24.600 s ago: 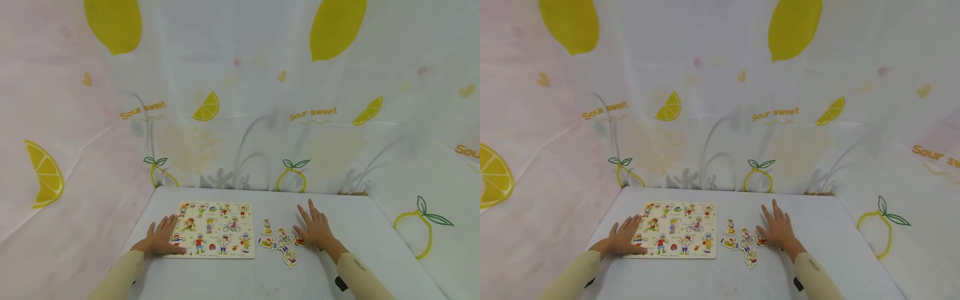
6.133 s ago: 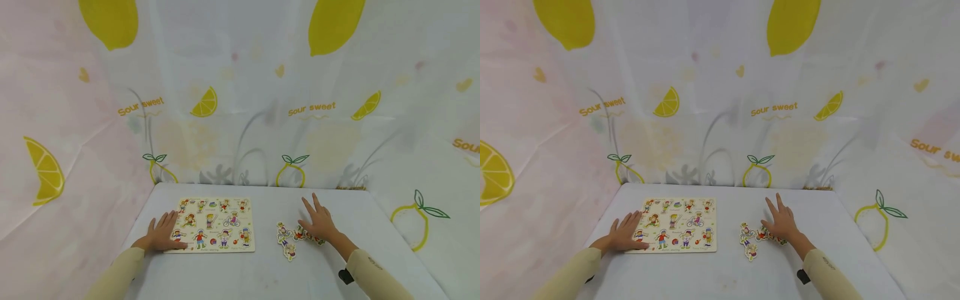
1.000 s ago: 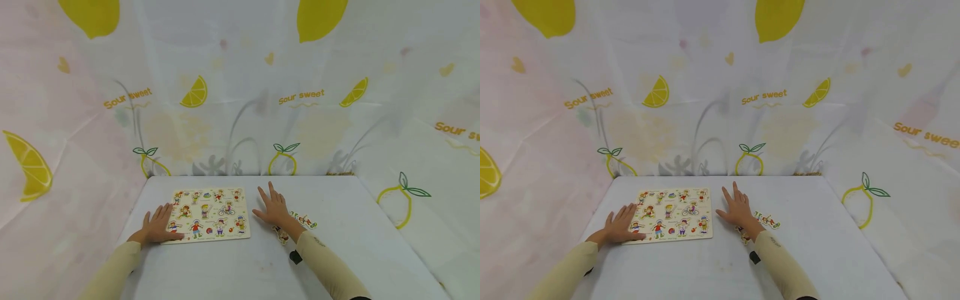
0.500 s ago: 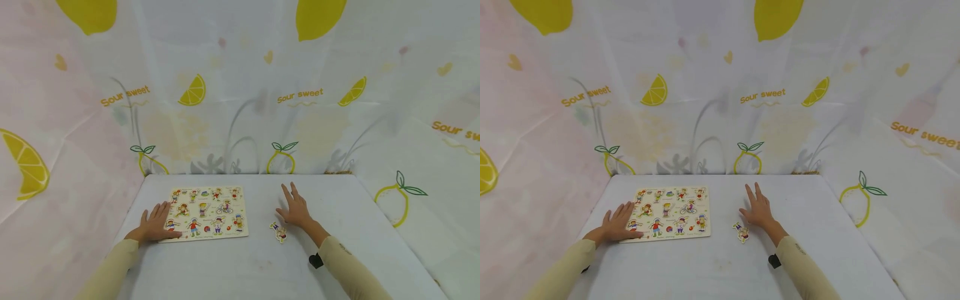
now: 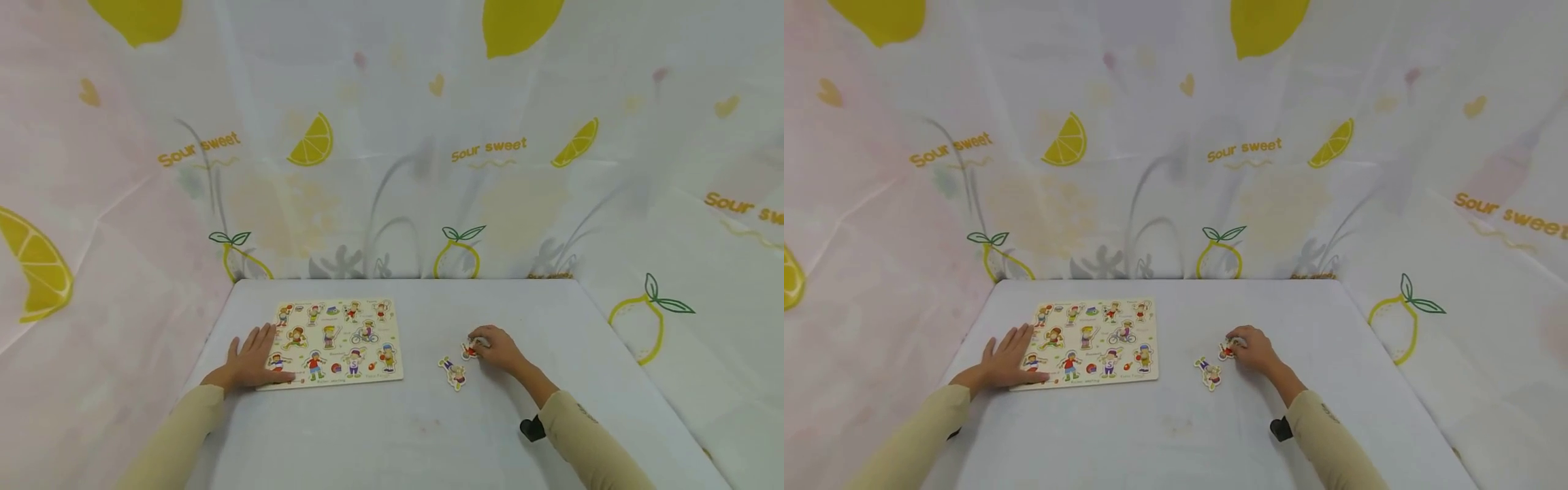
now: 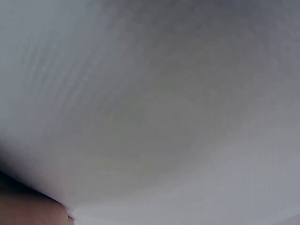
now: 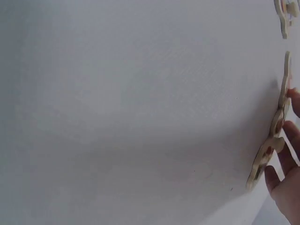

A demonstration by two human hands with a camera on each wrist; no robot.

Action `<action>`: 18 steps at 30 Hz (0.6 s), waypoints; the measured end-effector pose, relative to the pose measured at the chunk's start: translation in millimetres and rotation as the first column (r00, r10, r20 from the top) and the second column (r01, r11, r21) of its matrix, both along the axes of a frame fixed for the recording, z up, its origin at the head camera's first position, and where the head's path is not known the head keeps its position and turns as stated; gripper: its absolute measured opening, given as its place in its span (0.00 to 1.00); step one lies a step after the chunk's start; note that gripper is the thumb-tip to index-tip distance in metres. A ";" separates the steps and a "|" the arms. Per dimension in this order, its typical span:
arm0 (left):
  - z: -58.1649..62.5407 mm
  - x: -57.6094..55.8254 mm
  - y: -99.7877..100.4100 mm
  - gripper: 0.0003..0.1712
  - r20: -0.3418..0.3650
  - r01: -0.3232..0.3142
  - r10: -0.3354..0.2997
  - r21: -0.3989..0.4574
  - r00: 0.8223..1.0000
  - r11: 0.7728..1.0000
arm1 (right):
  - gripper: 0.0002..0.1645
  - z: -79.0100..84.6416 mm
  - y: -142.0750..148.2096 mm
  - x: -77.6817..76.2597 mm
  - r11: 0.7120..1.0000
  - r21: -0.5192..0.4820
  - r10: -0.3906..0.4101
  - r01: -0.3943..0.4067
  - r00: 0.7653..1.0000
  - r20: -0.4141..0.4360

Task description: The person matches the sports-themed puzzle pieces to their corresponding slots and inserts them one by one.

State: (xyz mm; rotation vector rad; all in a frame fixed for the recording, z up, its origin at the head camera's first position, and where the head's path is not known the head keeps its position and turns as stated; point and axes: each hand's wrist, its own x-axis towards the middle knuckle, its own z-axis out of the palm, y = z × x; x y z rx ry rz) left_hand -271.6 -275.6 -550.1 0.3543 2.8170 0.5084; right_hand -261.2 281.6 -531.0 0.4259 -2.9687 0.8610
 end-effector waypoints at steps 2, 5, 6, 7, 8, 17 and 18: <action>-0.2 2.4 -0.4 0.81 0.004 -0.007 0.007 0.005 1.000 1.000 | 0.10 0.7 -1.0 1.5 0.999 0.026 0.047 -0.046 0.998 -0.037; -3.8 3.2 1.5 0.82 0.006 -0.006 0.006 0.005 1.000 1.000 | 0.08 0.9 -0.1 3.8 0.997 0.059 0.050 -0.047 0.998 -0.047; -6.1 3.0 1.8 0.82 0.008 -0.008 0.008 -0.001 1.000 1.000 | 0.09 0.5 0.6 4.1 0.997 0.065 0.045 -0.042 0.998 -0.048; -8.0 2.9 1.7 0.82 0.010 -0.010 0.010 -0.002 1.000 1.000 | 0.09 -0.1 1.1 4.3 0.997 0.066 0.040 -0.037 0.998 -0.047; -9.9 2.8 1.3 0.82 0.007 -0.013 0.013 -0.007 1.000 1.000 | 0.09 -1.5 1.5 3.7 0.997 0.070 0.038 -0.034 0.998 -0.049; -9.6 -0.1 -1.6 0.82 -0.028 -0.009 0.009 -0.004 1.000 1.000 | 0.06 -7.7 -1.7 -0.6 0.993 0.108 0.055 -0.042 0.991 -0.118; -8.1 -0.9 -1.3 0.82 -0.028 -0.008 0.007 -0.015 1.000 1.000 | 0.06 -8.2 -2.3 -0.8 0.993 0.113 0.056 -0.040 0.989 -0.136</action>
